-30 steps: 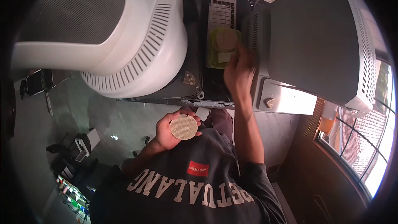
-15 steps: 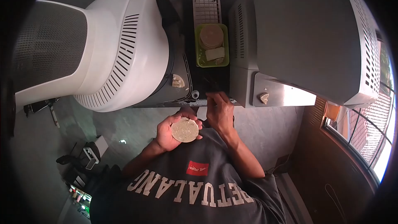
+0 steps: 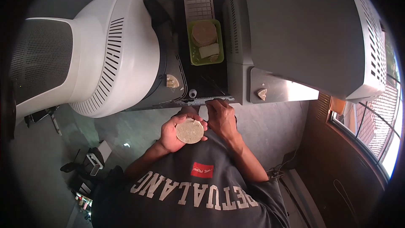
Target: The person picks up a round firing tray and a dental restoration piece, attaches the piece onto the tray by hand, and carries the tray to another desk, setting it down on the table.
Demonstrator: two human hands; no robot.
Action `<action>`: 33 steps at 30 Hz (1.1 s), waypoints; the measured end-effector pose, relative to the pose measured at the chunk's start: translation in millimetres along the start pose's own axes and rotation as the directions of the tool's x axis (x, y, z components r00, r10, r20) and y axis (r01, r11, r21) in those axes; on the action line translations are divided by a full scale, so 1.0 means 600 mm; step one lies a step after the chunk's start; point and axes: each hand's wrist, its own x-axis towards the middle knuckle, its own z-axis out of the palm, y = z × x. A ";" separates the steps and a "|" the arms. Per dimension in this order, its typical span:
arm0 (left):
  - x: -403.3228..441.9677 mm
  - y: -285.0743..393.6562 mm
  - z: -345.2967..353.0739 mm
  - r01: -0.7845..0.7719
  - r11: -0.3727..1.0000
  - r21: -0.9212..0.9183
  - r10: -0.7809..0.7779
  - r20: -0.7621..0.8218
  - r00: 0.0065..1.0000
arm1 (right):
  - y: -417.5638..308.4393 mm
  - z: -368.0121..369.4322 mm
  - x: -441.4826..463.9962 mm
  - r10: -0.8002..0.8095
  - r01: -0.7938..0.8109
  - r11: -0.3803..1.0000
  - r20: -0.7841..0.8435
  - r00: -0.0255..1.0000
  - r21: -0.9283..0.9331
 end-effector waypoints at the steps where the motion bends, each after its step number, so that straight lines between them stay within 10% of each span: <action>1: 0.000 -0.001 0.000 0.005 1.000 -0.001 -0.005 -0.004 1.000 | 0.001 -0.001 -0.004 0.007 -0.007 1.000 -0.002 1.000 0.009; 20: 0.023 -0.005 0.057 -0.023 0.998 0.064 0.023 -0.001 1.000 | -0.034 -0.129 -0.053 -0.241 0.272 0.962 -0.519 0.820 -0.018; 33: -0.009 -0.009 0.055 -0.103 0.988 0.116 0.100 0.031 0.994 | 0.007 -0.165 -0.007 -0.145 -0.099 0.948 -0.688 0.711 -0.302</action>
